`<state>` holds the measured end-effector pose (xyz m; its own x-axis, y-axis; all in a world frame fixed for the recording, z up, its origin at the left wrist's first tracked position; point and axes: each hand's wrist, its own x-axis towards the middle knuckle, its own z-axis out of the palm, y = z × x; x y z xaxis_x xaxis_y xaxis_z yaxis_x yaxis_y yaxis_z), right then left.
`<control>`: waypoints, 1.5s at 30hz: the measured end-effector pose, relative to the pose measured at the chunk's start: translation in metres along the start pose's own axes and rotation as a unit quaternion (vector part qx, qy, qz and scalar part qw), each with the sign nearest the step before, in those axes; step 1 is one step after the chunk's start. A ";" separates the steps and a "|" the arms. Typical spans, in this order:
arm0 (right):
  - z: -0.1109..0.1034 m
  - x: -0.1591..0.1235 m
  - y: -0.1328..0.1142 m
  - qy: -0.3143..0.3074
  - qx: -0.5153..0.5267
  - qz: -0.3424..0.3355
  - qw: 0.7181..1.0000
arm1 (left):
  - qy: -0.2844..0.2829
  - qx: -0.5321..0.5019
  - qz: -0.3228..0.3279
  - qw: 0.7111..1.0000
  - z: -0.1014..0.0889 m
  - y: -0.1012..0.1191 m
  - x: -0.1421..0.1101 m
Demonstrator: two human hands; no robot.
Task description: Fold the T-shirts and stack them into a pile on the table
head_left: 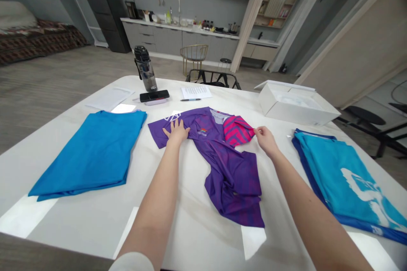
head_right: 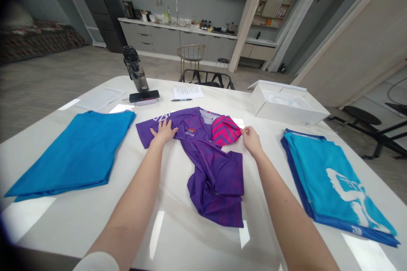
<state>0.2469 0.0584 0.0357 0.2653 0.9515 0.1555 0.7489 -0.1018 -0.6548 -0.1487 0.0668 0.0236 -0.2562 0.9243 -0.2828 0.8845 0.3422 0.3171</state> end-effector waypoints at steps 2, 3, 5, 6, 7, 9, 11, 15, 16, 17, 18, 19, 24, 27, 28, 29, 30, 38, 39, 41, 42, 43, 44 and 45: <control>-0.021 -0.006 0.036 0.032 -0.036 0.063 0.997 | 0.005 -0.001 0.001 1.000 0.001 -0.001 0.001; -0.029 -0.010 0.051 0.039 -0.054 0.087 0.994 | 0.007 -0.001 0.002 1.000 0.002 -0.001 0.002; -0.039 -0.019 0.069 0.039 -0.089 0.121 0.988 | 0.008 0.002 0.004 1.000 0.002 -0.003 0.003; -0.043 -0.023 0.073 0.038 -0.106 0.135 0.984 | 0.008 0.004 0.004 1.000 0.001 -0.003 0.004; -0.047 -0.027 0.075 0.039 -0.124 0.150 0.980 | 0.008 0.006 0.005 1.000 0.001 -0.003 0.004; -0.054 -0.030 0.072 0.058 -0.163 0.192 0.966 | 0.011 0.007 0.008 1.000 -0.001 -0.004 0.003; -0.062 -0.031 0.067 0.091 -0.199 0.231 0.948 | 0.019 0.005 0.009 1.000 -0.002 -0.003 0.001; -0.080 -0.029 0.071 0.125 -0.234 0.262 0.928 | 0.026 -0.001 -0.004 1.000 -0.004 -0.003 -0.003; -0.084 -0.030 0.076 0.121 -0.241 0.266 0.926 | 0.024 -0.001 -0.010 1.000 -0.004 -0.004 -0.003; -0.088 -0.031 0.080 0.110 -0.250 0.269 0.923 | 0.022 -0.001 -0.016 1.000 -0.004 -0.004 -0.003; -0.092 -0.033 0.085 0.096 -0.261 0.271 0.922 | 0.019 -0.001 -0.021 1.000 -0.004 -0.004 -0.003; -0.095 -0.035 0.088 0.083 -0.270 0.270 0.920 | 0.019 -0.002 -0.027 0.999 -0.003 -0.003 -0.003; -0.084 -0.040 0.071 0.090 -0.275 0.089 0.953 | 0.049 0.019 -0.001 0.999 -0.004 0.007 -0.007; -0.052 -0.031 0.040 0.019 -0.210 -0.072 0.975 | 0.078 0.023 0.062 0.995 -0.003 0.019 -0.012; -0.038 -0.027 0.029 -0.015 -0.184 -0.106 0.977 | 0.079 0.022 0.078 0.994 -0.003 0.023 -0.014; -0.024 -0.022 0.020 -0.041 -0.162 -0.125 0.978 | 0.077 0.020 0.090 0.993 -0.002 0.027 -0.015; -0.011 -0.018 0.012 -0.070 -0.149 -0.139 0.977 | 0.074 0.020 0.100 0.992 0.000 0.030 -0.016; 0.045 0.028 -0.013 -0.207 -0.190 0.002 0.960 | 0.051 0.032 0.167 0.984 0.011 0.031 -0.009; 0.045 0.035 -0.012 -0.218 -0.186 0.007 0.958 | 0.046 0.032 0.168 0.984 0.012 0.031 -0.005; 0.046 0.048 -0.010 -0.236 -0.183 0.009 0.954 | 0.039 0.035 0.162 0.985 0.014 0.031 0.003; 0.046 0.054 -0.009 -0.242 -0.187 0.009 0.952 | 0.038 0.039 0.156 0.986 0.015 0.032 0.008; 0.047 0.059 -0.009 -0.244 -0.193 0.009 0.950 | 0.039 0.043 0.149 0.987 0.015 0.034 0.013; 0.049 0.062 -0.008 -0.242 -0.202 0.010 0.949 | 0.040 0.048 0.145 0.987 0.016 0.036 0.019; 0.052 0.065 -0.009 -0.238 -0.212 0.008 0.948 | 0.041 0.051 0.144 0.987 0.016 0.039 0.026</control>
<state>0.2262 0.1359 0.0133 0.0503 0.9614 -0.2704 0.9504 -0.1293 -0.2829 -0.1145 0.1015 0.0144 -0.0149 0.9927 -0.1196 0.9591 0.0480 0.2790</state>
